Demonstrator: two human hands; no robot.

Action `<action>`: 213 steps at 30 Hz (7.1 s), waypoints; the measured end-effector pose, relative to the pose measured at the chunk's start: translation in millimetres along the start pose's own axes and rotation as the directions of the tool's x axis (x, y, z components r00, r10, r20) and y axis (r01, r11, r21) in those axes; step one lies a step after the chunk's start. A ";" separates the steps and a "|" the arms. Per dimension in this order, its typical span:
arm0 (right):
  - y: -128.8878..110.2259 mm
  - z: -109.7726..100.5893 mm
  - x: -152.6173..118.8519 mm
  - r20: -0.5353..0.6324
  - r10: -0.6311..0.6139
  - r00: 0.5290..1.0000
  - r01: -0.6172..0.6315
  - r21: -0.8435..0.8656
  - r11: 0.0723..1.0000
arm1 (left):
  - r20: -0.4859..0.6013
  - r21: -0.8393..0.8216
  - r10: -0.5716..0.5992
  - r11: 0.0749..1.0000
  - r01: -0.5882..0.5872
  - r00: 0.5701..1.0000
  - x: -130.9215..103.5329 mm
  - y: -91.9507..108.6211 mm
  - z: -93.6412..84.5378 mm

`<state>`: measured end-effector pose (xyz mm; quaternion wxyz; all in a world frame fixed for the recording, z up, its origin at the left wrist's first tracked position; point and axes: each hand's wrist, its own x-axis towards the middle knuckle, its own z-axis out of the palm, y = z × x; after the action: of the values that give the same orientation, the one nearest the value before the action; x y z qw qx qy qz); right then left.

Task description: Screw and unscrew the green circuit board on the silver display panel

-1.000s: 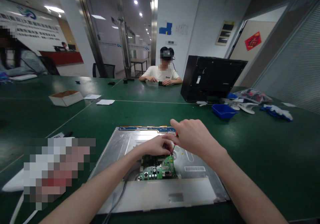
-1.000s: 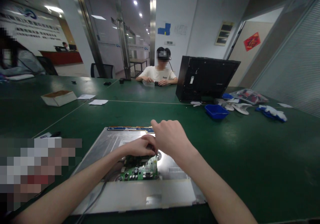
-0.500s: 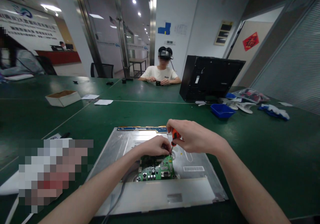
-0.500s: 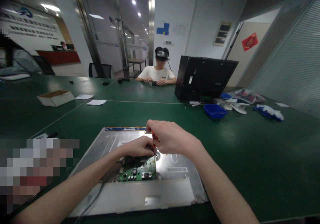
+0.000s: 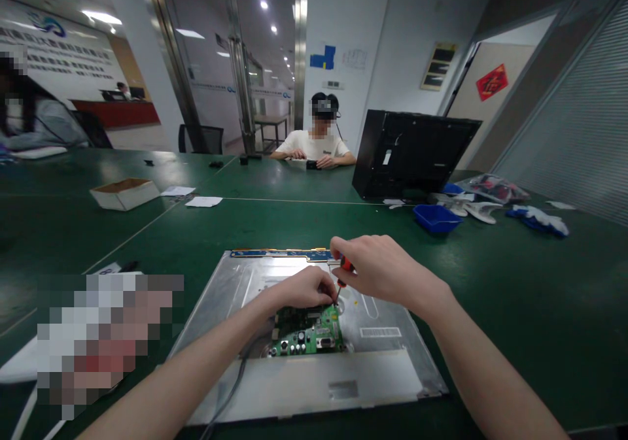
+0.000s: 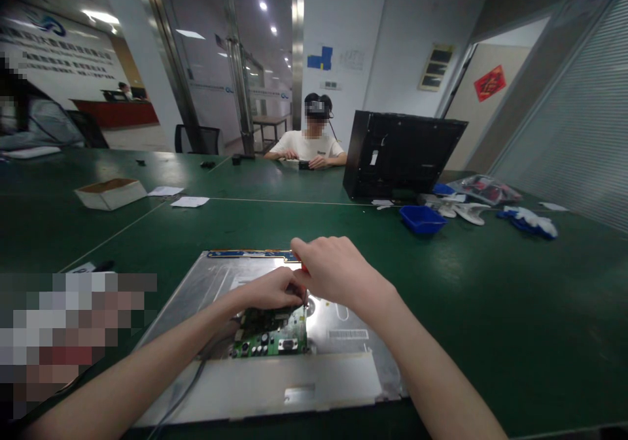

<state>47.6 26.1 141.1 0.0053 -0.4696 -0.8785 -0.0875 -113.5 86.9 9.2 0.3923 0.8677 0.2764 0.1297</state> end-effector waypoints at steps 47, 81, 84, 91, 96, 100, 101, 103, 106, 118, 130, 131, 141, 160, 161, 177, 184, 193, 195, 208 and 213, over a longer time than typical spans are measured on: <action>0.6 -5.4 -4.5 0.022 -0.040 0.999 0.039 0.070 0.997 | 0.037 0.059 -0.062 0.996 0.060 0.997 0.1 -0.8 -4.9; -0.3 -4.2 -5.5 -0.003 -0.031 1.000 0.031 0.008 0.999 | -0.009 0.160 -0.068 0.985 0.068 0.998 0.3 7.9 -1.1; -0.9 -3.0 -2.1 -0.010 0.019 1.000 -0.019 -0.053 0.998 | 0.002 0.161 -0.080 0.984 0.079 0.997 0.3 7.7 -0.8; 2.3 -6.0 -2.7 0.028 -0.095 0.995 0.092 0.082 0.992 | 0.008 0.173 -0.081 0.982 0.078 0.997 -0.7 13.1 -2.0; 3.0 -7.2 -7.4 0.003 -0.137 0.991 0.135 0.122 0.983 | -0.016 0.158 -0.106 0.981 0.108 0.994 -0.4 13.5 0.4; 2.0 -4.6 -5.0 -0.002 -0.049 0.999 0.049 0.028 0.998 | -0.031 0.125 -0.100 0.987 0.103 0.994 -0.2 12.5 1.9; 1.9 -3.8 -4.0 0.002 -0.029 1.000 0.029 0.007 1.000 | -0.030 0.119 -0.106 0.987 0.109 0.994 -0.1 12.7 1.9; 2.2 -2.5 -2.3 0.005 -0.029 1.000 0.029 -0.006 1.000 | -0.020 0.120 -0.115 0.986 0.117 0.993 0.0 13.7 1.5; 3.7 -1.8 -2.0 0.010 -0.084 0.996 0.084 0.039 0.996 | -0.022 0.139 -0.105 0.984 0.107 0.994 0.1 15.8 0.6; -0.7 -5.4 -6.3 -0.021 -0.063 0.998 0.064 0.034 0.997 | -0.043 0.161 -0.073 0.984 0.079 0.996 0.8 10.7 2.7; 3.1 -4.7 -6.3 -0.020 -0.129 0.991 0.130 0.112 0.985 | -0.031 0.163 -0.080 0.983 0.084 0.996 0.5 12.5 1.1; 3.2 -5.2 -7.5 -0.020 -0.139 0.990 0.140 0.124 0.982 | -0.030 0.166 -0.085 0.982 0.089 0.996 0.2 13.5 0.8; -1.1 -2.2 0.1 -0.020 0.002 1.000 -0.003 -0.057 0.998 | -0.031 0.144 -0.108 0.983 0.111 0.994 0.5 8.9 4.4; 2.1 -7.9 -8.8 0.017 -0.094 0.995 0.093 0.051 0.994 | -0.007 0.177 -0.057 0.982 0.057 0.998 -0.2 12.5 0.5; 2.1 -8.4 -9.3 0.021 -0.092 0.996 0.091 0.055 0.994 | -0.010 0.177 -0.052 0.983 0.053 0.999 -0.4 13.0 0.1; 3.6 -4.3 -6.9 -0.025 -0.066 0.998 0.067 0.031 0.997 | 0.016 0.297 0.045 0.954 -0.048 0.999 -2.2 13.7 0.3; 4.2 -2.8 -4.1 -0.035 -0.043 0.998 0.044 0.006 0.999 | 0.033 0.363 0.042 0.930 -0.051 0.999 -2.2 21.3 0.0; 5.6 -1.5 -1.8 -0.031 -0.024 0.999 0.024 -0.019 1.000 | 0.034 0.475 0.047 0.878 -0.057 0.998 -4.3 20.8 1.6; 6.6 -1.2 -2.4 -0.035 -0.043 0.998 0.042 -0.008 0.999 | 0.033 0.466 0.056 0.882 -0.065 0.998 -4.6 21.1 1.2; 5.5 -2.9 -2.1 -0.021 -0.052 0.998 0.053 0.015 0.999 | 0.047 0.450 0.077 0.889 -0.090 0.996 -5.3 19.8 -0.4; 5.7 -4.7 -4.8 -0.018 -0.092 0.996 0.093 0.062 0.994 | 0.042 0.437 0.119 0.891 -0.125 0.992 -5.3 17.9 -0.4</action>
<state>54.7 24.4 146.2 0.0226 -0.4272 -0.9016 -0.0636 -111.2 74.4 22.8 0.1797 0.9502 0.2408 0.0824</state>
